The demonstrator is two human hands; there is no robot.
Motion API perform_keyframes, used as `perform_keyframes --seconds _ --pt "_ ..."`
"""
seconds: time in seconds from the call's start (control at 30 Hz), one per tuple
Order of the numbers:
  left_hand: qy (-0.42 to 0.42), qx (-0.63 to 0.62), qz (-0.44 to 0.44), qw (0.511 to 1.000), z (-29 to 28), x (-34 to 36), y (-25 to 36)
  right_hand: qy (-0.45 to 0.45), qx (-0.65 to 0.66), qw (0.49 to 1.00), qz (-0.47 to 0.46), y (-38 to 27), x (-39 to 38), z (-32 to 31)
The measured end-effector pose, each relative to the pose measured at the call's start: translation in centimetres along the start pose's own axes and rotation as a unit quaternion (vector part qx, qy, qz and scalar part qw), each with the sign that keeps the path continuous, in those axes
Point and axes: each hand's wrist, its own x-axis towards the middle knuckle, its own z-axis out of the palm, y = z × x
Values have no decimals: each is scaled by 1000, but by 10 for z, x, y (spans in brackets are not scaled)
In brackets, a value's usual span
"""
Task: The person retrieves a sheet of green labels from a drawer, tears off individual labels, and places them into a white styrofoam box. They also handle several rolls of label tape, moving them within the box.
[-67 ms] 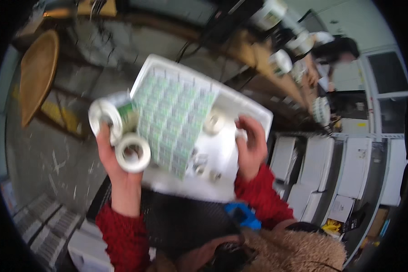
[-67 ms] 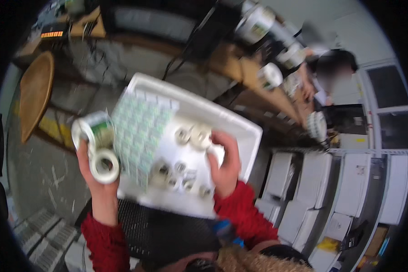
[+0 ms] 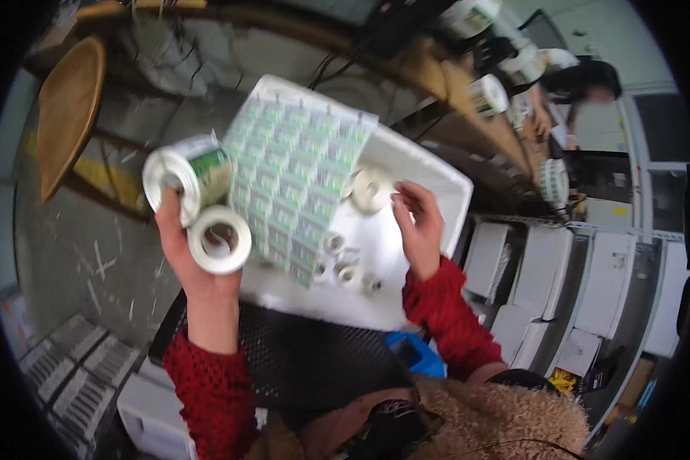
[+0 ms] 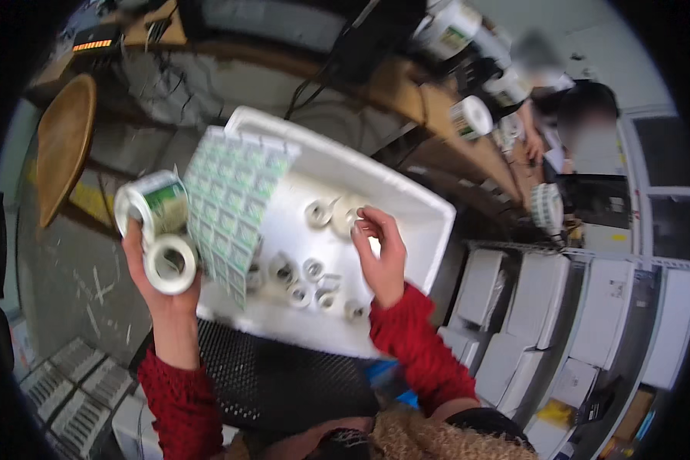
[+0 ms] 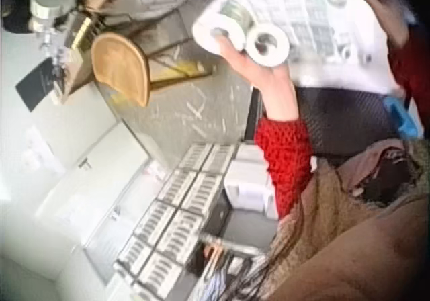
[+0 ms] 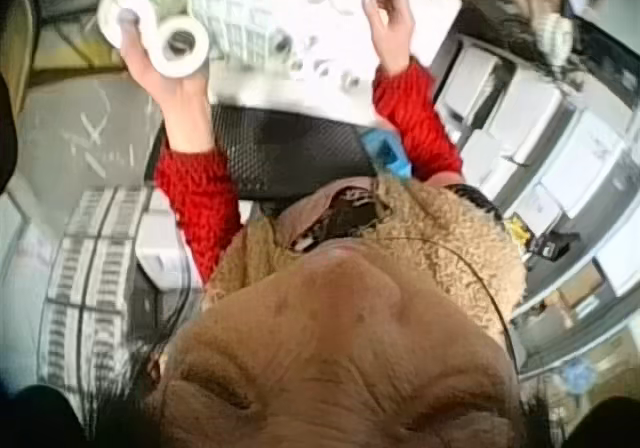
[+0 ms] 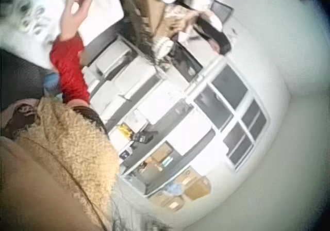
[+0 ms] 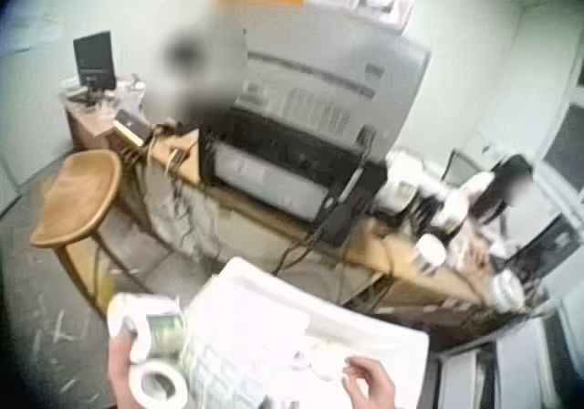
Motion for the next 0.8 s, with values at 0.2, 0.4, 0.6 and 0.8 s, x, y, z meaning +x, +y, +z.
perform_keyframes --seconds 0.2,0.4,0.6,0.8 --pt "49 11 61 997 -1 10 12 -117 -271 947 -127 165 0 74" --pt "63 7 67 996 1 10 12 -177 -526 818 -148 224 48 101" --pt "34 9 65 997 -2 10 13 -196 -326 920 -89 213 59 84" --pt "27 3 68 997 -2 11 12 -214 36 973 84 171 31 70"
